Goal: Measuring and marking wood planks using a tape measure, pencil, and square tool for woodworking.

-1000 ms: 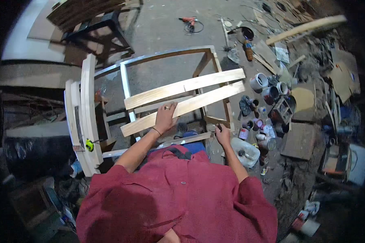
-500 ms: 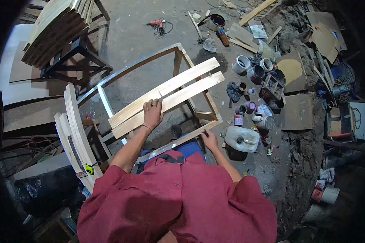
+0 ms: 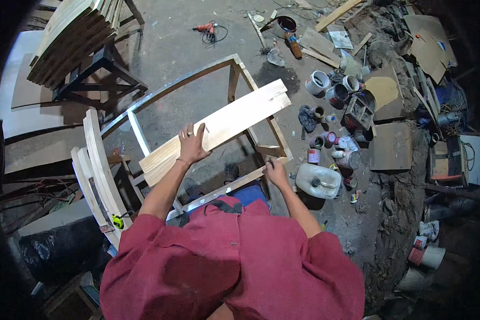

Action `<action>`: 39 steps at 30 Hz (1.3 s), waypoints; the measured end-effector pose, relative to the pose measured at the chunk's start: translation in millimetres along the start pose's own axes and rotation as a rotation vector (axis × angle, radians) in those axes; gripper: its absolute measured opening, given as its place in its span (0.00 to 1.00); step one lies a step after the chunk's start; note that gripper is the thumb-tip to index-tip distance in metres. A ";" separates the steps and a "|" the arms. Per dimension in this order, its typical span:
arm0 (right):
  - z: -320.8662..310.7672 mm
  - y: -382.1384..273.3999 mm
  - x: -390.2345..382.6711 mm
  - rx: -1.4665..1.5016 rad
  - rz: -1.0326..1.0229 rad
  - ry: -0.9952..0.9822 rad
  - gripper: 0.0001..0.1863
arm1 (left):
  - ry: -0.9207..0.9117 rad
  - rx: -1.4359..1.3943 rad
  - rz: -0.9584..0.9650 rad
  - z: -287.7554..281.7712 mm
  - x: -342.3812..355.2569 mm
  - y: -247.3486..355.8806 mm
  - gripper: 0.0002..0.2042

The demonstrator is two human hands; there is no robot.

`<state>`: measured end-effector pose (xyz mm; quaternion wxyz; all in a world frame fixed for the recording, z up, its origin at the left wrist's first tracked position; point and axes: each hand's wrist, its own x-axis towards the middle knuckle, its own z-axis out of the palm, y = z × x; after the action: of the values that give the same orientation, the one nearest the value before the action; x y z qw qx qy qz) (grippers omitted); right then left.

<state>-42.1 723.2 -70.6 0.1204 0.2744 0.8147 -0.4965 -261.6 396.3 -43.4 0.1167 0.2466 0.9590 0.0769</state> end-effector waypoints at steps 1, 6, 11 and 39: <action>-6.3 -9.1 -0.3 -0.036 0.026 0.055 0.15 | 0.014 -0.017 0.019 1.7 -13.9 -6.8 0.59; -39.9 -1.8 65.4 -0.206 -0.222 0.323 0.21 | -0.005 -0.002 0.027 -3.9 -52.6 -24.7 0.56; -82.4 -37.1 169.5 -0.363 -0.326 0.375 0.24 | 0.348 -0.174 -0.625 38.5 -134.1 -119.2 0.37; -72.7 -118.9 192.2 -0.635 -0.583 0.341 0.15 | 0.644 -0.835 -1.055 96.8 -232.3 -209.0 0.23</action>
<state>-261.6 807.4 -37.6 -0.0816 0.0611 0.9778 -0.1833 -133.6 109.9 -136.1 -0.0646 -0.3460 0.8278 0.4368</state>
